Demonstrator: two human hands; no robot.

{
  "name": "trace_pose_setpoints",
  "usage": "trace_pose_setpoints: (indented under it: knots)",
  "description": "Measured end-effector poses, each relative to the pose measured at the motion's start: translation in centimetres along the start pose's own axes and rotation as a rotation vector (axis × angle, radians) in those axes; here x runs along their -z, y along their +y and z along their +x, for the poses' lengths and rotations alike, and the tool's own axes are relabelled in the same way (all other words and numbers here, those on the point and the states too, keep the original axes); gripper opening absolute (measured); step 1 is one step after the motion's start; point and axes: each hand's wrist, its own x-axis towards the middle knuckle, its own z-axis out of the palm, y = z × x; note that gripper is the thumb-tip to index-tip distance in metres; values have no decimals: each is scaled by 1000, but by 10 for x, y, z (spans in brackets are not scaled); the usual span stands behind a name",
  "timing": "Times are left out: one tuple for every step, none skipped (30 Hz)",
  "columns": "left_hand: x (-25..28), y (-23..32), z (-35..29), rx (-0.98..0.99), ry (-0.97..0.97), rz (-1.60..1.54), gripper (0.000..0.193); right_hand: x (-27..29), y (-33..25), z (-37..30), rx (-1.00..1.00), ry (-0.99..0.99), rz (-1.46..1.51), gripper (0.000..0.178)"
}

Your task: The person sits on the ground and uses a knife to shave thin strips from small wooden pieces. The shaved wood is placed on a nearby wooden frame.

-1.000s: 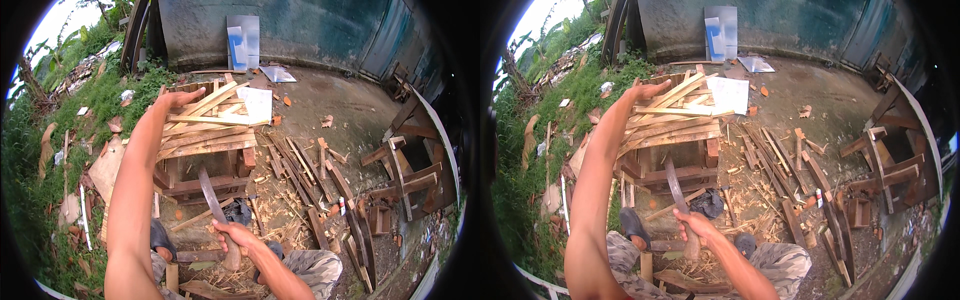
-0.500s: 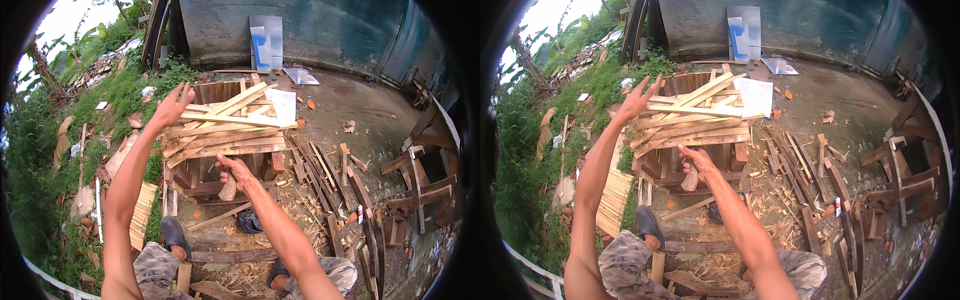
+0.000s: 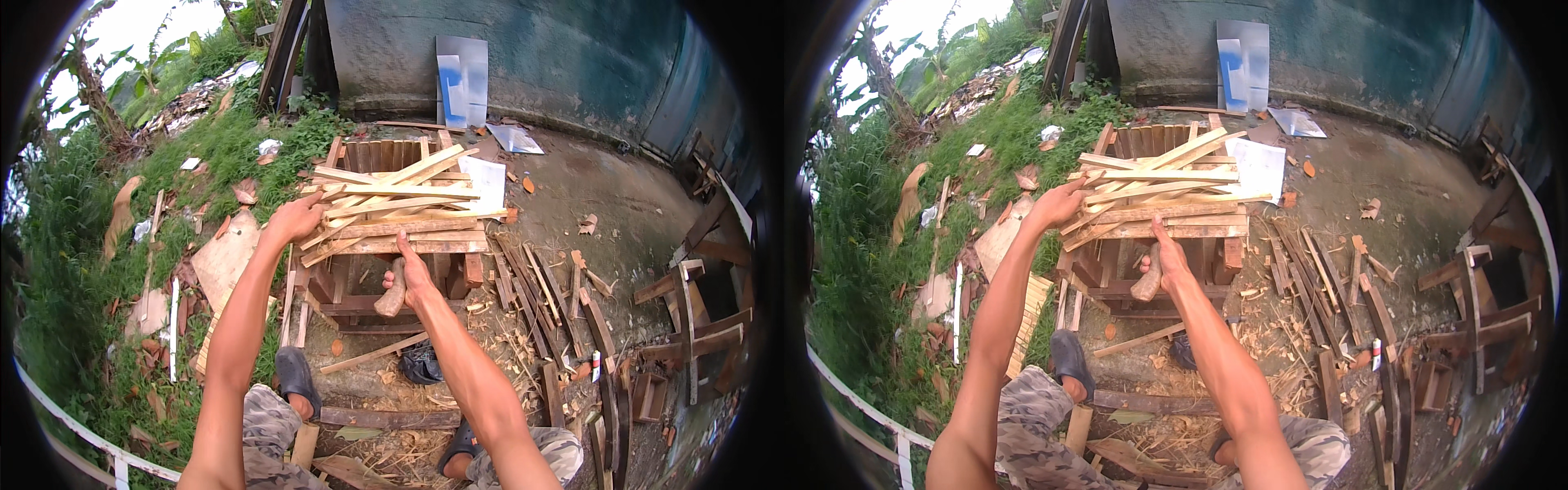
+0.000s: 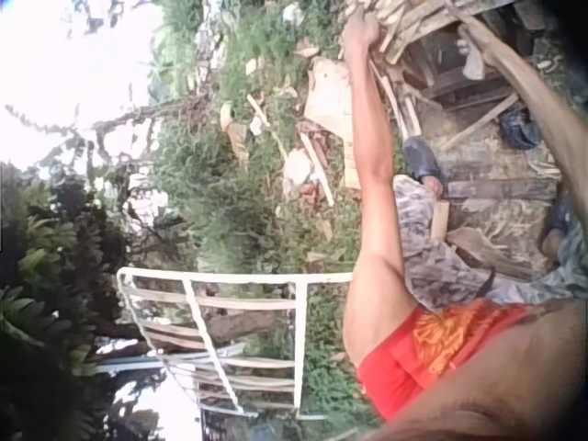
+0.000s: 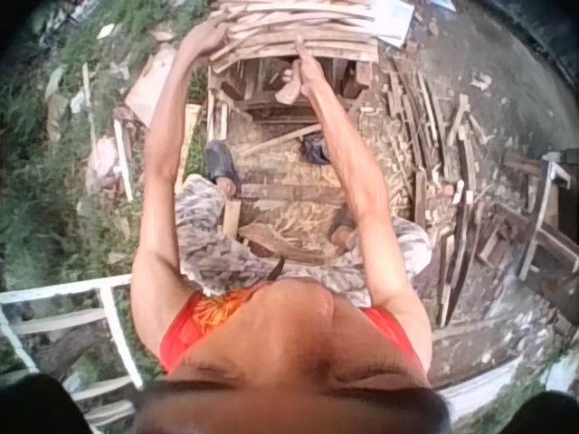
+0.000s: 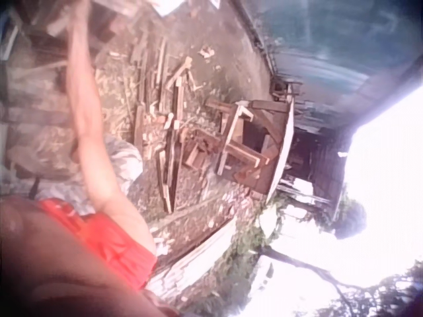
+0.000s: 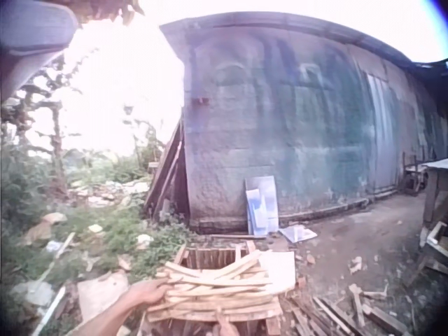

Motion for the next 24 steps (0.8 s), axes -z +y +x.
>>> trace_pose_setpoints:
  knots:
    - [4, -1, 6, -28, -25, 38, 51, 1, 0, 0, 12, 3, -5, 88]
    - [4, -2, 11, -130, 8, 96, 45, 3, 1, 1, -4, 7, -17, 88]
    - [4, -3, 17, -152, -24, 134, 45, 4, 1, 1, -11, -4, -8, 89]
    - [6, -5, 24, -165, -63, 183, 46, 5, 1, 2, -11, -9, 2, 89]
    - [6, -6, 31, -207, -84, 219, 47, 6, 2, 2, -25, -7, 7, 89]
    - [8, -9, 36, -318, -78, 235, 46, 6, 2, 2, -18, -22, 7, 91]
    - [10, -14, 39, -383, -59, 244, 45, 7, 2, 3, -23, -32, 3, 92]
    - [10, -17, 42, -461, -32, 248, 44, 7, 2, 2, -14, -43, 2, 93]
    - [12, -20, 44, -514, -20, 277, 43, 6, 1, 2, -24, -53, 6, 92]
    - [13, -23, 43, -568, -2, 196, 39, 6, 1, 1, -22, -64, 14, 91]
    - [13, -23, 43, -539, 55, 120, 40, 6, 0, 1, -18, -71, 19, 90]
    - [15, -24, 41, -456, 75, 68, 40, 6, 0, 0, -30, -87, 18, 86]
    - [16, -24, 37, -382, 111, 9, 40, 5, 0, 0, -32, -90, 16, 85]
    - [15, -22, 31, -432, 302, -84, 36, 5, -1, -1, -34, -95, 13, 84]
    - [18, -17, 30, -465, 455, -141, 35, 4, -1, -1, -36, -99, 9, 84]
    - [19, -9, 28, -475, 602, -193, 34, 4, -1, 0, -42, -109, 2, 83]
    - [20, 0, 25, -448, 719, -239, 34, 3, -1, 0, -50, -118, -6, 83]
    - [26, 11, 28, -456, 755, -195, 32, 2, -1, 1, -48, -126, -15, 83]
    - [34, 25, 34, -539, 696, -151, 32, 1, -1, 2, -67, -121, -20, 83]
    - [42, 42, 41, -573, 611, -95, 33, 0, -1, 4, -74, -115, -27, 83]
    - [49, 60, 49, -633, 480, -63, 34, -1, -1, 5, -79, -98, -35, 83]
    - [52, 80, 57, -709, 370, -28, 34, -1, 0, 6, -83, -88, -29, 83]
    - [51, 101, 67, -727, 265, -16, 35, -1, 0, 8, -89, -68, -26, 83]
    - [49, 121, 75, -802, 195, -16, 35, -1, 1, 8, -89, -64, -19, 83]
